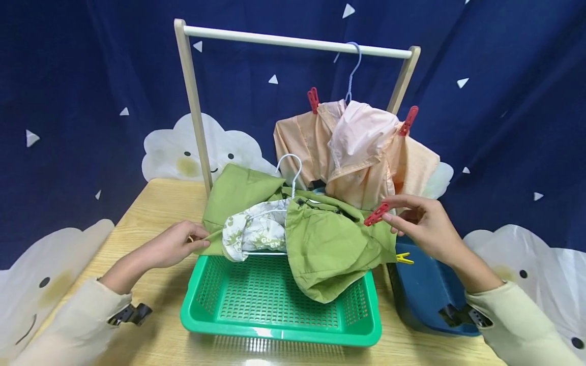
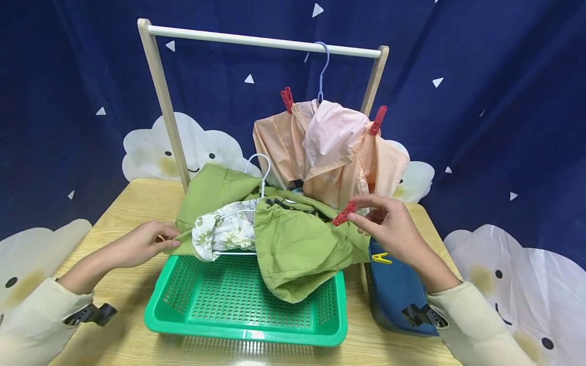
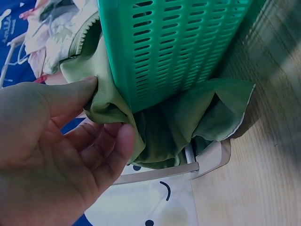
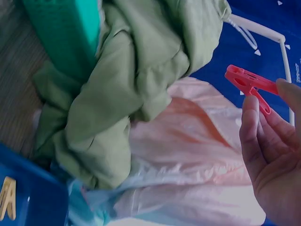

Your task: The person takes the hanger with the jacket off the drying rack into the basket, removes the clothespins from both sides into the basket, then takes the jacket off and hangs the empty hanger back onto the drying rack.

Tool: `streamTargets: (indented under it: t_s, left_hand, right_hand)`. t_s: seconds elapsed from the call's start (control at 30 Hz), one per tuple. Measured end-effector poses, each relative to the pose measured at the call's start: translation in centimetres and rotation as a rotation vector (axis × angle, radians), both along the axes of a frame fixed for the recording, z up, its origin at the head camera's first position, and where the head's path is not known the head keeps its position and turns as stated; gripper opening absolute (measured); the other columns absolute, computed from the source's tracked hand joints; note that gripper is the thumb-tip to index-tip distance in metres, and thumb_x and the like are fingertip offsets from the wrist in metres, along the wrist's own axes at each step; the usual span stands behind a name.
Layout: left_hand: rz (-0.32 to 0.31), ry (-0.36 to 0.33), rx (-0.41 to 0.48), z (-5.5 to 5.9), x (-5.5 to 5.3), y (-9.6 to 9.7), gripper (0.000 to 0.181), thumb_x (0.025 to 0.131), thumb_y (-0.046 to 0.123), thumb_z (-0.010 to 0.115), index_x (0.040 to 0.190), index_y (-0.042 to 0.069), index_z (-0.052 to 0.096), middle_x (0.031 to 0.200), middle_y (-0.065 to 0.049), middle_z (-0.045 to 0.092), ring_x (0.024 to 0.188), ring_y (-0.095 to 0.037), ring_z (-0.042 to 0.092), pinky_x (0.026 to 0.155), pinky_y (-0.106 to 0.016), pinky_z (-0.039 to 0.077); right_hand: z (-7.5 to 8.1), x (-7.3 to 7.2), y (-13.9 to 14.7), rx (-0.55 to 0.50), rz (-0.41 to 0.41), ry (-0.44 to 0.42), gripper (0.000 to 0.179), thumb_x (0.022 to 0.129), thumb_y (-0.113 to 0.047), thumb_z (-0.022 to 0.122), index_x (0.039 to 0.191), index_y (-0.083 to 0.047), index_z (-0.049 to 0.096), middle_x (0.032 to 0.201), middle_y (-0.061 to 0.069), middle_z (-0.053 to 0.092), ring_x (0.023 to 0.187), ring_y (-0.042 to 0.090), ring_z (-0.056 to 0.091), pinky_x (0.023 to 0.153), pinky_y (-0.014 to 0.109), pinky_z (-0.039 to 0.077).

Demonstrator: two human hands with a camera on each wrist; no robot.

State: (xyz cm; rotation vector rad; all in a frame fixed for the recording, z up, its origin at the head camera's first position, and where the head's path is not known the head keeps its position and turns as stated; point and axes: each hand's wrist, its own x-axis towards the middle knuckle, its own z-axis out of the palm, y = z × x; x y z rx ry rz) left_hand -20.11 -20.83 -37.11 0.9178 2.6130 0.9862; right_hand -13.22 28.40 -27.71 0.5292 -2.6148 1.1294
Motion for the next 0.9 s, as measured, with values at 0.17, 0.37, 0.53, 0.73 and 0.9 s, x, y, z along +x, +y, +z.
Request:
streamTargets:
  t_s: [0.17, 0.37, 0.53, 0.73, 0.9]
  left_hand:
    - [0.000, 0.000, 0.001, 0.1, -0.1, 0.1, 0.034, 0.096, 0.005, 0.063, 0.066, 0.014, 0.052, 0.074, 0.007, 0.051, 0.072, -0.008, 0.044, 0.065, -0.025, 0.038]
    - [0.005, 0.008, -0.002, 0.1, -0.2, 0.1, 0.033, 0.096, 0.005, 0.063, 0.066, 0.015, 0.054, 0.073, 0.008, 0.052, 0.072, -0.007, 0.045, 0.067, -0.025, 0.041]
    - [0.006, 0.004, 0.004, 0.0, -0.2, 0.1, 0.028, 0.096, 0.005, 0.063, 0.070, 0.015, 0.060, 0.076, 0.007, 0.056, 0.073, -0.008, 0.046, 0.067, -0.025, 0.041]
    - [0.012, 0.002, 0.001, 0.0, -0.1, 0.1, 0.027, 0.096, 0.004, 0.063, 0.071, 0.015, 0.062, 0.076, 0.007, 0.057, 0.074, -0.008, 0.047, 0.068, -0.025, 0.042]
    - [0.014, 0.000, 0.004, -0.1, 0.1, 0.1, 0.029, 0.096, 0.004, 0.063, 0.070, 0.015, 0.060, 0.076, 0.007, 0.057, 0.074, -0.008, 0.047, 0.068, -0.025, 0.042]
  right_hand:
    - [-0.1, 0.3, 1.6, 0.034, -0.014, -0.016, 0.030, 0.093, 0.000, 0.069, 0.123, 0.002, 0.066, 0.098, -0.025, 0.069, 0.061, 0.007, 0.068, 0.056, 0.023, 0.056]
    - [-0.3, 0.5, 3.6, 0.058, -0.025, -0.028, 0.033, 0.094, 0.001, 0.067, 0.126, 0.005, 0.063, 0.101, -0.025, 0.069, 0.061, 0.008, 0.069, 0.056, 0.022, 0.055]
    - [-0.9, 0.8, 5.3, 0.056, -0.041, -0.029, 0.033, 0.094, 0.003, 0.066, 0.126, 0.010, 0.061, 0.100, -0.026, 0.068, 0.060, 0.008, 0.068, 0.055, 0.022, 0.055]
    - [-2.0, 1.0, 7.2, 0.056, -0.067, -0.030, 0.033, 0.094, 0.004, 0.065, 0.125, 0.011, 0.060, 0.100, -0.026, 0.068, 0.058, 0.008, 0.067, 0.054, 0.021, 0.054]
    - [-3.0, 1.3, 8.4, 0.062, -0.087, -0.079, 0.032, 0.095, 0.000, 0.066, 0.125, 0.009, 0.060, 0.100, -0.027, 0.068, 0.059, 0.010, 0.068, 0.053, 0.024, 0.055]
